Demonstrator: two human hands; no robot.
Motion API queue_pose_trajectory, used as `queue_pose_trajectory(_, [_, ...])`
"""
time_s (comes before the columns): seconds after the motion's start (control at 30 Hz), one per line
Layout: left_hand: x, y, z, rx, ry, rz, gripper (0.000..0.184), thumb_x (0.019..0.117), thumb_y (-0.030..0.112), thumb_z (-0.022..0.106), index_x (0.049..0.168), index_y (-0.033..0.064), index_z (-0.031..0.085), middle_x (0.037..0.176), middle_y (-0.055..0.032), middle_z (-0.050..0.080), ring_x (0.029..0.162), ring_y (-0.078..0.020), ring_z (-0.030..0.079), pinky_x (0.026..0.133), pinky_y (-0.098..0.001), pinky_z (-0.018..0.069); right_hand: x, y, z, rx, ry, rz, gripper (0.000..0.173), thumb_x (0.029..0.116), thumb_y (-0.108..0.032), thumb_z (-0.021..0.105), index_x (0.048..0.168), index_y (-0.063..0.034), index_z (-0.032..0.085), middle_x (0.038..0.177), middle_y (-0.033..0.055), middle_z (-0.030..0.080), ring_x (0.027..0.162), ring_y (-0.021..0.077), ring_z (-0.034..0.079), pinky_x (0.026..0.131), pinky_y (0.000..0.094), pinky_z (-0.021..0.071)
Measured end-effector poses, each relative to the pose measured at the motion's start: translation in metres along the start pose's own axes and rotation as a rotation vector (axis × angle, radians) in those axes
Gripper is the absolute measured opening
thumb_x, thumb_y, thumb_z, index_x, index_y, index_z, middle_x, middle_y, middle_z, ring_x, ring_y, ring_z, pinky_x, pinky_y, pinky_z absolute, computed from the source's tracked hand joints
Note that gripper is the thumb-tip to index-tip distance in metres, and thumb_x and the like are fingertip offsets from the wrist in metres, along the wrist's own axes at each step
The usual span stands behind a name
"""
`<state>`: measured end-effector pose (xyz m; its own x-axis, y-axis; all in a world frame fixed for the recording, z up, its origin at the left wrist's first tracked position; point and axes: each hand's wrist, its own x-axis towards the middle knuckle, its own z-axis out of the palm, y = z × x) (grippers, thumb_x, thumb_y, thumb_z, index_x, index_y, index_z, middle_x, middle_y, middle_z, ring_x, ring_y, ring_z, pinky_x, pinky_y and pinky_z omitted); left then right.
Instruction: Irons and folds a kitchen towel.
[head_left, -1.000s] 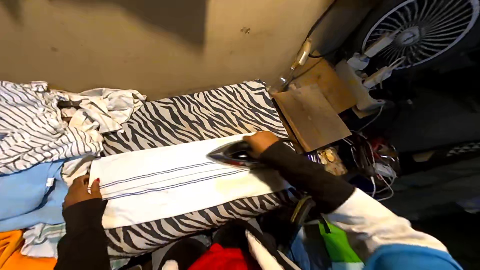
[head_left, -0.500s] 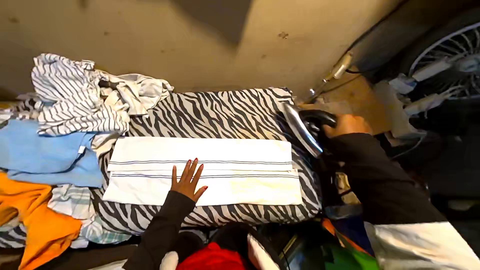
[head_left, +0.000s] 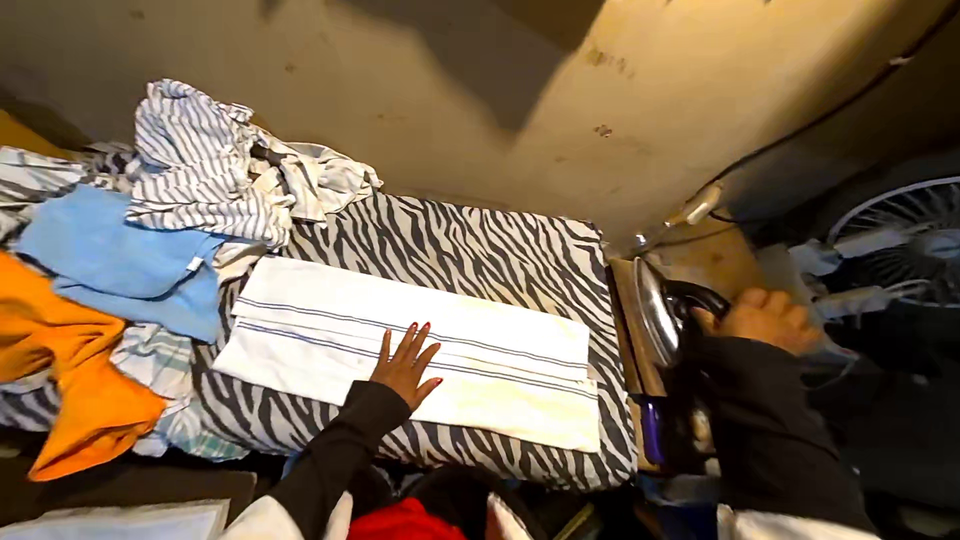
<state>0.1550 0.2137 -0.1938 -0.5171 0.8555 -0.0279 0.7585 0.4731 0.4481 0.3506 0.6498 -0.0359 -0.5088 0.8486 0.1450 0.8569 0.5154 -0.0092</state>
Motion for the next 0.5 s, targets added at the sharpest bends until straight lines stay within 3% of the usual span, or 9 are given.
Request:
queue_pose_trajectory(0.07, [0.005,0.008,-0.003,-0.042,-0.017,-0.042,0.061,0.1029,0.048,0.051,0.147,0.0056,0.052,0.169,-0.0144,0.024,0.158,-0.034,0.017,0.122,-0.069,0.0082,-0.049,-0.028,0.004,0.04,0.121,-0.09,0.077,0.0978,-0.05,0.063,0.142,0.0118,0.05,0.147,0.0457,0.04,0.139,0.0666,0.034,0.107,0.0823,0.0272])
queue_pose_trajectory(0.17, [0.013,0.023,-0.005,-0.097,-0.02,-0.089,0.06,0.1033,0.047,0.051,0.138,-0.0025,0.055,0.169,-0.0167,0.023,0.158,-0.033,0.017,0.124,-0.0649,0.0093,-0.133,-0.08,0.061,0.169,0.074,-0.072,0.076,0.0949,-0.057,0.063,0.127,0.0119,0.064,0.143,0.0445,0.046,0.135,0.0675,0.038,0.104,0.0841,0.0275])
queue_pose_trajectory(0.23, [0.018,0.027,-0.001,-0.113,0.021,-0.078,0.057,0.1029,0.044,0.054,0.132,-0.005,0.058,0.168,-0.0187,0.025,0.157,-0.0345,0.019,0.124,-0.0628,0.0117,-0.168,-0.105,0.094,0.281,-0.08,0.001,0.078,0.0961,-0.051,0.066,0.134,0.0166,0.055,0.142,0.0447,0.046,0.133,0.0637,0.043,0.106,0.077,0.0343])
queue_pose_trajectory(0.3, [0.021,0.029,0.001,-0.113,0.035,-0.066,0.057,0.1029,0.043,0.054,0.131,-0.0058,0.058,0.167,-0.0196,0.026,0.157,-0.0348,0.02,0.125,-0.0603,0.0128,-0.177,-0.118,0.097,0.447,-0.197,0.134,0.066,0.1019,-0.037,0.063,0.141,0.0147,0.048,0.138,0.0408,0.053,0.129,0.0553,0.054,0.108,0.0667,0.0429])
queue_pose_trajectory(0.37, [0.021,0.031,0.005,-0.13,0.047,-0.069,0.056,0.1029,0.042,0.054,0.131,-0.007,0.059,0.167,-0.021,0.027,0.157,-0.0358,0.021,0.126,-0.0593,0.0127,-0.168,-0.111,0.081,0.742,-0.336,0.311,0.055,0.106,-0.024,0.059,0.146,0.0114,0.047,0.143,0.0366,0.053,0.135,0.0451,0.053,0.116,0.0574,0.038])
queue_pose_trajectory(0.4, [0.024,0.035,0.008,-0.154,0.066,-0.068,0.057,0.1025,0.041,0.055,0.131,-0.0077,0.058,0.166,-0.0216,0.028,0.156,-0.0367,0.022,0.126,-0.0595,0.013,-0.159,-0.1,0.068,0.861,-0.38,0.373,0.049,0.1076,-0.022,0.055,0.144,0.0095,0.05,0.14,0.0308,0.058,0.131,0.0353,0.057,0.113,0.051,0.0413])
queue_pose_trajectory(0.43, [0.028,0.041,0.011,-0.197,0.089,-0.063,0.057,0.102,0.04,0.056,0.134,-0.0073,0.058,0.165,-0.0216,0.03,0.156,-0.0369,0.022,0.126,-0.0595,0.0128,-0.15,-0.087,0.054,0.961,-0.393,0.39,0.042,0.1085,-0.022,0.05,0.139,0.0058,0.054,0.127,0.0195,0.065,0.115,0.0202,0.064,0.102,0.0405,0.0498])
queue_pose_trajectory(0.47, [0.032,0.051,0.014,-0.248,0.094,-0.05,0.059,0.1021,0.039,0.056,0.14,-0.0053,0.055,0.165,-0.0205,0.031,0.156,-0.036,0.022,0.126,-0.0593,0.0118,-0.143,-0.074,0.038,1.08,-0.392,0.35,0.032,0.109,-0.022,0.044,0.131,-0.0003,0.055,0.106,0.0019,0.066,0.094,0.0031,0.066,0.085,0.0263,0.0562])
queue_pose_trajectory(0.5, [0.035,0.064,0.019,-0.281,0.099,-0.016,0.061,0.1022,0.039,0.057,0.147,-0.0016,0.05,0.165,-0.0196,0.032,0.156,-0.0357,0.023,0.126,-0.06,0.0125,-0.14,-0.067,0.014,1.231,-0.407,0.287,0.025,0.1098,-0.019,0.039,0.125,-0.0048,0.052,0.094,-0.0089,0.066,0.085,-0.0052,0.066,0.079,0.019,0.0579])
